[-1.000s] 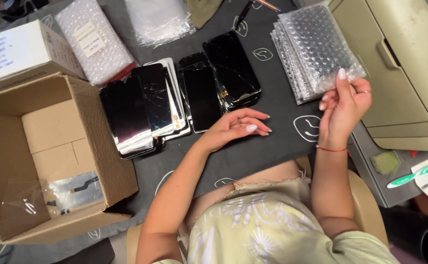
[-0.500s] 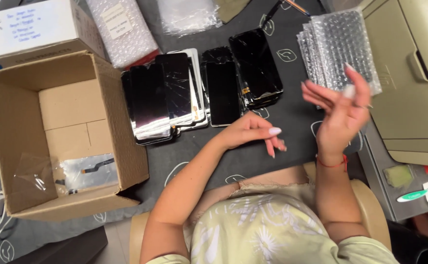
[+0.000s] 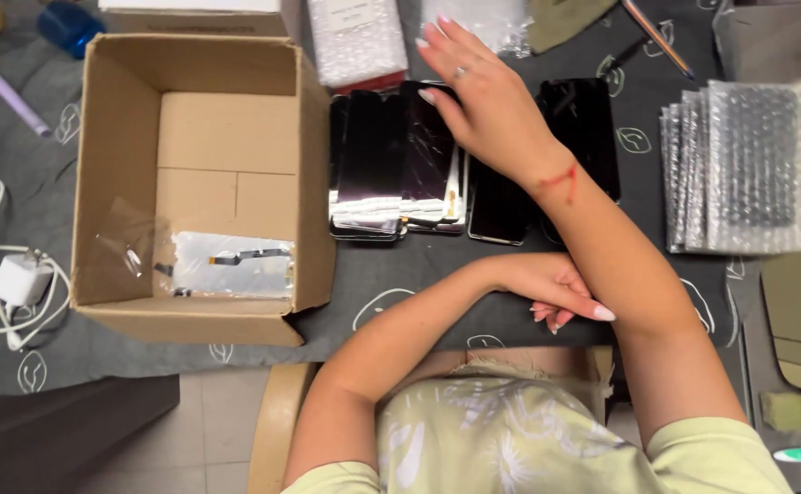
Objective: The person puts mobile phone screens into bubble wrap sleeves by hand. They pick up the screens one at a time from a stack and slide them into the protective covers on a workbench.
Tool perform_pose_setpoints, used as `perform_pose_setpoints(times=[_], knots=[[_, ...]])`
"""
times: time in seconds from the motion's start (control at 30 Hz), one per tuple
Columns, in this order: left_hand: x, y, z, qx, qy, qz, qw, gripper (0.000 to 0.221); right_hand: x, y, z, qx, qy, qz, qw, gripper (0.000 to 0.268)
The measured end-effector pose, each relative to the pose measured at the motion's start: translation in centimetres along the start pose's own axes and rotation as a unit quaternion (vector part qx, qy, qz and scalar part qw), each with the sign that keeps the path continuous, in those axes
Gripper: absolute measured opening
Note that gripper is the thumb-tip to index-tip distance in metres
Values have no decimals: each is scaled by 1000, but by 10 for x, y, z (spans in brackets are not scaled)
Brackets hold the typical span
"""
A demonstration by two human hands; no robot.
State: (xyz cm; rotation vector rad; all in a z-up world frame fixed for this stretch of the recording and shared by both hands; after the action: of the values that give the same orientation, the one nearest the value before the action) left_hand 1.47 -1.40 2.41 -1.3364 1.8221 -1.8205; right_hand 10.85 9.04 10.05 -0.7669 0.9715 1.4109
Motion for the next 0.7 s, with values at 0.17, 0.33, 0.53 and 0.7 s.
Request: perform_pose_setpoints(times=[0.17,0.33,0.53,0.7], knots=[[-4,-3,-4,-1,14,-105,994,46,53,-12,44,-61,40,-76,994,44],[-6,-5,-3,-16,65,-102,993,54,80,-23,56,-104,29,-123,987,43],[-7,-6,-4,-23,54,-67,996,65,94,-24,52,-111,-17,-177,978,19],[-6,-6,-2,-48,52,-78,994,71,87,-19,51,-122,-59,-186,973,11]])
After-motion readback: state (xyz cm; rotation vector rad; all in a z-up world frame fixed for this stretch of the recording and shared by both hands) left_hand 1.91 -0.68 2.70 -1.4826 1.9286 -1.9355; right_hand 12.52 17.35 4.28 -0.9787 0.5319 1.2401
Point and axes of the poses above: each hand's wrist, its own z-axis towards the middle knuckle, its own x-axis out of the palm, y = z × x, the point moved 3 cm from there along z, towards the middle knuckle, and after that the axes turned 14 degrees about -z, right-handed, at the moved point
